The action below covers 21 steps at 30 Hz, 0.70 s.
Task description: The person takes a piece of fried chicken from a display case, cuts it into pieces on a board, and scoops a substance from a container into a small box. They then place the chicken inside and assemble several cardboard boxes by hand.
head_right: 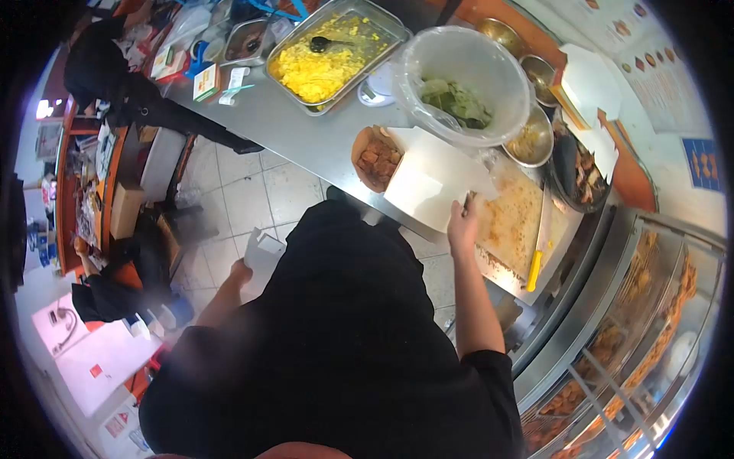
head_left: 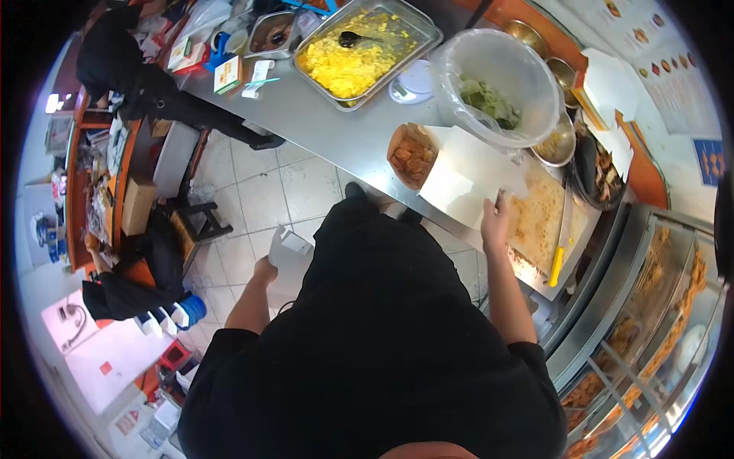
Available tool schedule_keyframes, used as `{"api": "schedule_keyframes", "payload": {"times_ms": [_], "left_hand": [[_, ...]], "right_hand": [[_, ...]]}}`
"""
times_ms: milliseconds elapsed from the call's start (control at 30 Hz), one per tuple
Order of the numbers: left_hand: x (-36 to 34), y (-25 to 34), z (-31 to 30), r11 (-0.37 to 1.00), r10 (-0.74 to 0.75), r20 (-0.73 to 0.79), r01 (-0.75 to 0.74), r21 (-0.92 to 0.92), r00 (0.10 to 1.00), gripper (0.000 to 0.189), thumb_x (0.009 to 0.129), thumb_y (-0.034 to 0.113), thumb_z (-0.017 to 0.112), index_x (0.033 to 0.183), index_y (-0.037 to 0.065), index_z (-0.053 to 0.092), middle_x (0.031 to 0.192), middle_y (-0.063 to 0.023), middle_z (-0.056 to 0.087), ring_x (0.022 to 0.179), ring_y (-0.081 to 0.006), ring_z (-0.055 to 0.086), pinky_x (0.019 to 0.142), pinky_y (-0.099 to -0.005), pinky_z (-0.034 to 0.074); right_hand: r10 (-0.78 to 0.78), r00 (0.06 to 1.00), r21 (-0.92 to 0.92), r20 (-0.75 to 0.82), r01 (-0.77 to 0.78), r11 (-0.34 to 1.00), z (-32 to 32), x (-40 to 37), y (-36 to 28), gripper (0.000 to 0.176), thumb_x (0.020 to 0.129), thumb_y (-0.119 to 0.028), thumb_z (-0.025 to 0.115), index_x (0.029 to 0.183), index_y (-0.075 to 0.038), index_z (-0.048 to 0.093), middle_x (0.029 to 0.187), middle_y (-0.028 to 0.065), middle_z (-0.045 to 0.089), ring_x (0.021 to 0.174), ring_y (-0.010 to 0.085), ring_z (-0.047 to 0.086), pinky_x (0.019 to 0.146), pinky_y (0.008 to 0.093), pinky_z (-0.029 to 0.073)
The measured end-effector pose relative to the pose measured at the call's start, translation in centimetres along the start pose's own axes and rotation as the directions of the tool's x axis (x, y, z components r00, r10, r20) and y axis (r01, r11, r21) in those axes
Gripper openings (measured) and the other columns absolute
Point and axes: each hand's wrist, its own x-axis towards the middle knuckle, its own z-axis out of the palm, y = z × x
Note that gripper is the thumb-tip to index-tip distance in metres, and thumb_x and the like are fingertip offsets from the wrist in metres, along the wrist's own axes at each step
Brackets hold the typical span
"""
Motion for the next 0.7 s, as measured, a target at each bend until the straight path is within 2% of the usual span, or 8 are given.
{"api": "schedule_keyframes", "payload": {"times_ms": [167, 233, 300, 367, 500, 533, 633, 700], "left_hand": [[2.8, 3.2, -5.1, 0.998, 0.055, -0.071, -0.052, 0.036, 0.996, 0.041, 0.083, 0.005, 0.052, 0.121, 0.005, 0.065, 0.116, -0.0256, 0.067, 0.115, -0.0409, 0.062, 0.097, -0.0456, 0.05], [4.3, 4.0, -7.1, 0.997, 0.076, -0.097, -0.076, 0.006, 0.992, 0.041, 0.082, 0.005, 0.052, 0.121, 0.004, 0.065, 0.116, -0.0265, 0.067, 0.115, -0.0415, 0.062, 0.097, -0.0459, 0.05], [6.3, 3.8, -9.0, 0.997, 0.073, -0.155, -0.074, -0.003, 0.985, 0.042, 0.08, 0.004, 0.052, 0.121, 0.003, 0.064, 0.116, -0.0283, 0.066, 0.115, -0.0426, 0.061, 0.099, -0.0461, 0.049], [8.7, 2.7, -10.6, 0.996, 0.082, -0.155, -0.086, -0.024, 0.984, 0.043, 0.08, 0.004, 0.052, 0.121, 0.003, 0.064, 0.117, -0.0285, 0.066, 0.115, -0.043, 0.061, 0.099, -0.0461, 0.049], [14.4, -0.6, -12.9, 0.99, 0.13, -0.166, -0.136, -0.024, 0.978, 0.051, 0.077, 0.004, 0.053, 0.127, 0.002, 0.061, 0.113, -0.0284, 0.067, 0.112, -0.0432, 0.063, 0.098, -0.0469, 0.05], [15.4, -1.4, -13.6, 0.99, 0.133, -0.153, -0.139, -0.029, 0.979, 0.051, 0.077, 0.004, 0.053, 0.127, 0.002, 0.061, 0.113, -0.0284, 0.067, 0.112, -0.0432, 0.063, 0.098, -0.0469, 0.05], [18.7, -4.0, -15.7, 0.988, 0.105, -0.091, -0.114, -0.102, 0.99, 0.046, 0.079, 0.004, 0.053, 0.123, 0.003, 0.063, 0.118, -0.0282, 0.066, 0.115, -0.0427, 0.061, 0.101, -0.0456, 0.048], [21.4, -6.8, -16.3, 0.993, 0.11, -0.083, -0.113, -0.031, 0.99, 0.047, 0.079, 0.005, 0.054, 0.125, 0.003, 0.062, 0.12, -0.0277, 0.065, 0.117, -0.0419, 0.06, 0.102, -0.045, 0.048]], "right_hand": [[-0.04, 0.998, 0.056, 0.053, 0.037, 0.998, 5.8, -1.0, -1.8, 0.05, 0.1, -0.017, 0.056, 0.141, 0.009, 0.044, 0.135, 0.0231, 0.058, 0.118, 0.0288, 0.061, 0.098, 0.0364, 0.048], [0.067, 0.996, 0.043, 0.06, -0.07, 0.997, 8.2, -2.0, -4.6, 0.051, 0.1, -0.018, 0.056, 0.142, 0.008, 0.043, 0.135, 0.0226, 0.058, 0.117, 0.0291, 0.061, 0.098, 0.0364, 0.048], [0.052, 0.996, 0.04, 0.066, -0.055, 0.998, 11.1, -1.8, -4.4, 0.053, 0.1, -0.019, 0.056, 0.143, 0.007, 0.042, 0.135, 0.0228, 0.058, 0.117, 0.0301, 0.061, 0.099, 0.0372, 0.047], [0.066, 0.997, 0.026, 0.034, -0.066, 0.997, 14.1, -2.0, -4.8, 0.053, 0.099, -0.021, 0.057, 0.142, 0.006, 0.042, 0.136, 0.0233, 0.056, 0.12, 0.0305, 0.058, 0.101, 0.0382, 0.045], [0.147, 0.988, 0.183, -0.035, -0.138, 0.973, 19.4, -2.5, -4.3, 0.05, 0.098, -0.02, 0.057, 0.14, 0.005, 0.043, 0.131, 0.019, 0.057, 0.12, 0.0273, 0.055, 0.102, 0.0371, 0.043], [0.169, 0.984, 0.249, -0.062, -0.149, 0.957, 20.9, -3.1, -4.7, 0.048, 0.099, -0.019, 0.056, 0.14, 0.003, 0.041, 0.124, 0.0179, 0.058, 0.107, 0.0243, 0.059, 0.091, 0.035, 0.048], [0.27, 0.96, 0.38, -0.07, -0.224, 0.897, 25.8, -5.2, -7.1, 0.049, 0.098, -0.017, 0.058, 0.14, 0.002, 0.042, 0.129, 0.0185, 0.056, 0.114, 0.026, 0.058, 0.095, 0.0355, 0.047], [0.253, 0.963, 0.432, -0.092, -0.19, 0.882, 29.5, -5.9, -7.5, 0.046, 0.098, -0.017, 0.059, 0.138, -0.001, 0.041, 0.121, 0.0165, 0.058, 0.103, 0.0239, 0.06, 0.088, 0.0355, 0.049]]}}
